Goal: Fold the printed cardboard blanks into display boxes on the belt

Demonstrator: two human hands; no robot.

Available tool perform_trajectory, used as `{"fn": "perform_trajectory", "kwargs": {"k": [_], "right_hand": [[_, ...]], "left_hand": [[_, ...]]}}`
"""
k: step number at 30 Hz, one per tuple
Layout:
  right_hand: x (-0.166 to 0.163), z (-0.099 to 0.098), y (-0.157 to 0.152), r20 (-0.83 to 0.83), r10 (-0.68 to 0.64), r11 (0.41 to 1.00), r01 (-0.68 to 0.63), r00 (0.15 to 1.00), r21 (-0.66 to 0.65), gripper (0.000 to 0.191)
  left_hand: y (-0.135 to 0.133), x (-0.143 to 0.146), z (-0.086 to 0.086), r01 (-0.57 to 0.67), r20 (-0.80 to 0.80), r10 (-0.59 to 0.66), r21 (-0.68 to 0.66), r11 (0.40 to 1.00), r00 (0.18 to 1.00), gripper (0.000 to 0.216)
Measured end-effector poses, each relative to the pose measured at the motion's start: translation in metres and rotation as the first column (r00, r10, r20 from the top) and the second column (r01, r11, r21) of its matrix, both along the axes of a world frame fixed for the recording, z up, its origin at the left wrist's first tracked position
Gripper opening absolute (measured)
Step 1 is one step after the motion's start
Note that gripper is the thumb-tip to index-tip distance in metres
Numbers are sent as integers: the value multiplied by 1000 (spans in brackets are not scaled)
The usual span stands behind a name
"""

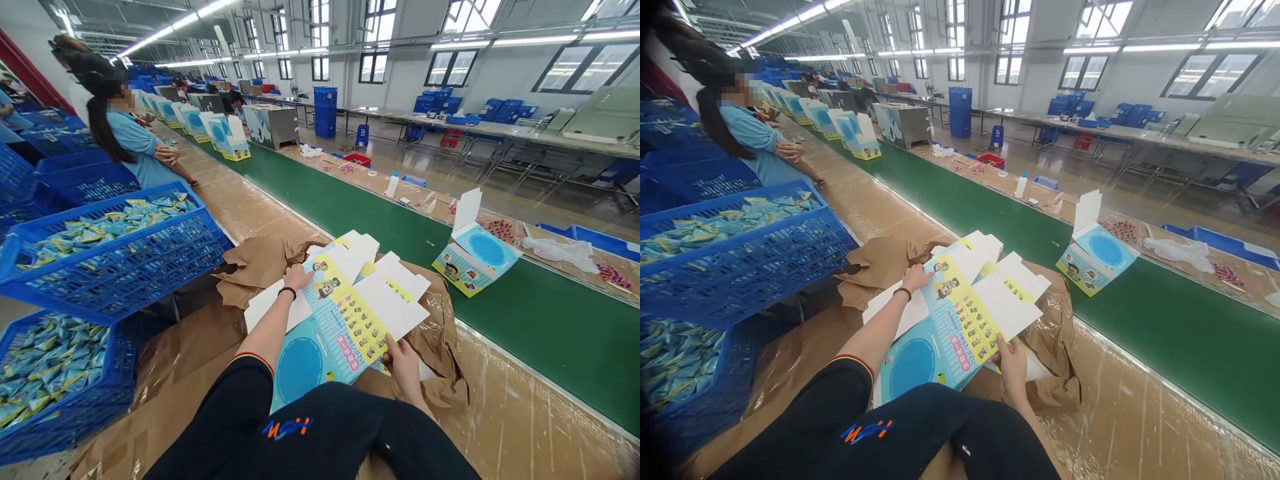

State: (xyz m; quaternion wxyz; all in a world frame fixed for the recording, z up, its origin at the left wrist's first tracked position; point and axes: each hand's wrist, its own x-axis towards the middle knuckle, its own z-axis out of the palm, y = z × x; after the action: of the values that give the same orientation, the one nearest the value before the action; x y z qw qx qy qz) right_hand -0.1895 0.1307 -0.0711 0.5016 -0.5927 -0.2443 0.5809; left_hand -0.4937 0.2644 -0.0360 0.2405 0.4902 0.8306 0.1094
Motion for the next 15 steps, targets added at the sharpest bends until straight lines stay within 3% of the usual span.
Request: {"fn": "perform_trajectory", "kwargs": {"k": [3, 5, 7, 9, 10, 12, 14, 15], "right_hand": [[-16, 31, 13, -53, 126, 983, -117, 991, 145, 60], [-25, 59, 27, -68, 165, 950, -140, 984, 278, 60], [-28, 93, 42, -14, 212, 870, -182, 977, 459, 56], [-25, 131, 58, 129, 168, 722, -211, 977, 659, 49], [-21, 151, 65, 211, 103, 622, -229, 972, 749, 46], [-14, 188, 76, 364, -82, 388, -307, 928, 869, 39], [-10, 216, 84, 478, -287, 171, -447, 830, 878, 34], [-10, 226, 87, 508, -375, 81, -518, 776, 851, 34]], "left_hand": [[6, -3, 22, -33, 97, 25, 78, 996, 995, 52], [20, -9, 48, -26, 181, -8, 188, 982, 984, 57], [41, -18, 87, -22, 250, -66, 333, 943, 966, 65], [67, -31, 138, -38, 297, -126, 489, 871, 946, 73], [79, -38, 165, -57, 315, -162, 585, 809, 935, 75], [98, -56, 220, -188, 420, -356, 825, 533, 835, 76], [104, -72, 264, -297, 428, -493, 898, 323, 757, 71], [102, -78, 280, -341, 423, -528, 906, 250, 736, 68]]}}
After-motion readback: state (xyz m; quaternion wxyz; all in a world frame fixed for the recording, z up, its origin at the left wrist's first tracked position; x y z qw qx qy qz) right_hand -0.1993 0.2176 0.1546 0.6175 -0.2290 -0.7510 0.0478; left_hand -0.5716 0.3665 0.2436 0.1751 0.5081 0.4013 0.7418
